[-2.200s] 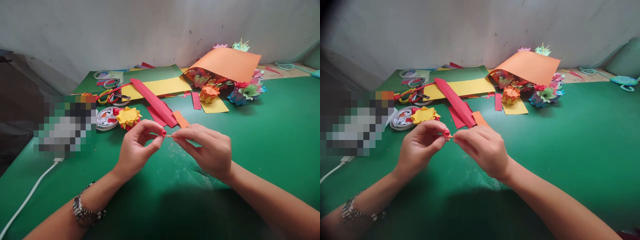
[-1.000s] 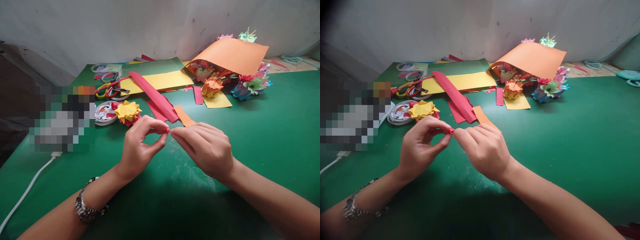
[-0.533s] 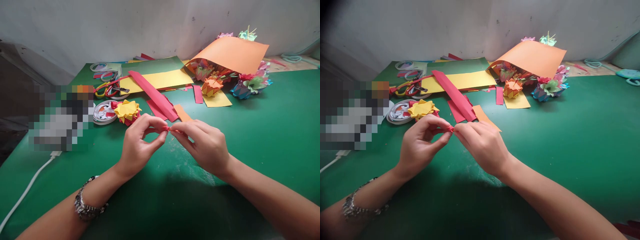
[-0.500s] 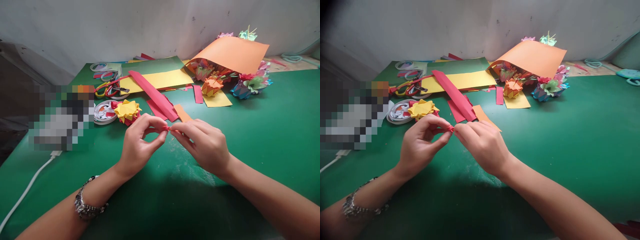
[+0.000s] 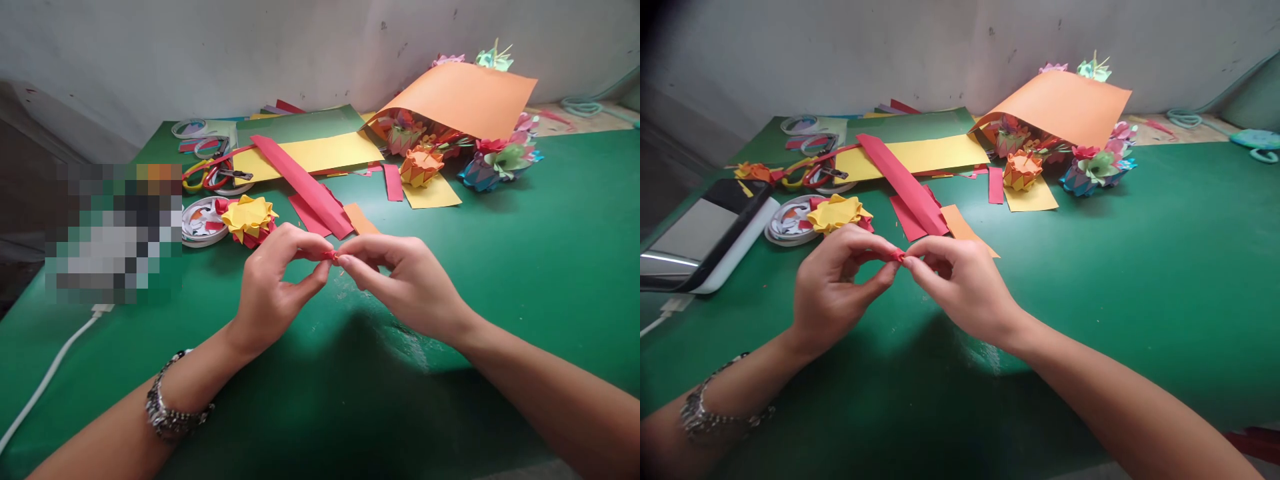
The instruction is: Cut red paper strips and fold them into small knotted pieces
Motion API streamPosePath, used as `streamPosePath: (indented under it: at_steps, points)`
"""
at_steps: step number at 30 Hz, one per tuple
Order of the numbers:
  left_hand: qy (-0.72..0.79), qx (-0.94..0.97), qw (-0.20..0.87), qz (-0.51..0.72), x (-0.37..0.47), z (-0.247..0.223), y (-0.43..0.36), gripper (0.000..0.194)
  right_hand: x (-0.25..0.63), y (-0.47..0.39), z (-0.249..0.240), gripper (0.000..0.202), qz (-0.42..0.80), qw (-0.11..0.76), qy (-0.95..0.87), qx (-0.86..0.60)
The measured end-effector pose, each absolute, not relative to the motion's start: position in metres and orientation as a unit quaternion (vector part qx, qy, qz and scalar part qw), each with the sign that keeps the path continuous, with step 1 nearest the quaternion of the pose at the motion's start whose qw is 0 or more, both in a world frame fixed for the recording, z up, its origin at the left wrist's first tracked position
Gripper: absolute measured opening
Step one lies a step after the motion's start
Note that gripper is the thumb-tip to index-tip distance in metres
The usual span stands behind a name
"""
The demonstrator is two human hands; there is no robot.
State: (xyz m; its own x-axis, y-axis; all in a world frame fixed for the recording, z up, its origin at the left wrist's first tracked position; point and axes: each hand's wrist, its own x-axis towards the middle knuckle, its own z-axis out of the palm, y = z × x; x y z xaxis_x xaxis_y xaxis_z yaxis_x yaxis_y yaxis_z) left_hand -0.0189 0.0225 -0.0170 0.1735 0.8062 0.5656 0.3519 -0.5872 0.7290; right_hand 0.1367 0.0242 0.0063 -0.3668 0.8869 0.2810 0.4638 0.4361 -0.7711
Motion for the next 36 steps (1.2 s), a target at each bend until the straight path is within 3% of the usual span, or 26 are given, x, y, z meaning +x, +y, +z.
streamPosePath:
  at_steps: [3, 6, 13, 18, 26, 31, 36]
  points:
    - [0.393, 0.744, 0.199, 0.502, -0.019, -0.016, 0.023, 0.010, 0.136, 0.025, 0.011, 0.020, 0.415, 0.335, -0.726, -0.434]
    - [0.393, 0.745, 0.196, 0.502, -0.019, -0.017, 0.023, 0.011, 0.137, 0.025, 0.010, 0.020, 0.404, 0.341, -0.726, -0.440]
    - [0.399, 0.736, 0.205, 0.506, -0.018, -0.018, 0.022, 0.014, 0.138, 0.025, -0.001, 0.011, 0.120, 0.369, -0.810, -0.439]
    - [0.404, 0.731, 0.223, 0.503, -0.018, -0.018, 0.021, 0.011, 0.140, 0.025, -0.007, 0.021, -0.082, 0.357, -0.845, -0.389]
    - [0.405, 0.720, 0.232, 0.513, -0.017, -0.018, 0.021, 0.009, 0.141, 0.023, -0.002, 0.024, -0.204, 0.326, -0.864, -0.326]
    - [0.399, 0.722, 0.234, 0.515, -0.017, -0.019, 0.020, 0.012, 0.137, 0.021, -0.004, 0.023, -0.095, 0.370, -0.844, -0.377]
    - [0.403, 0.733, 0.205, 0.507, -0.018, -0.019, 0.021, 0.011, 0.134, 0.022, 0.004, 0.020, 0.264, 0.372, -0.770, -0.446]
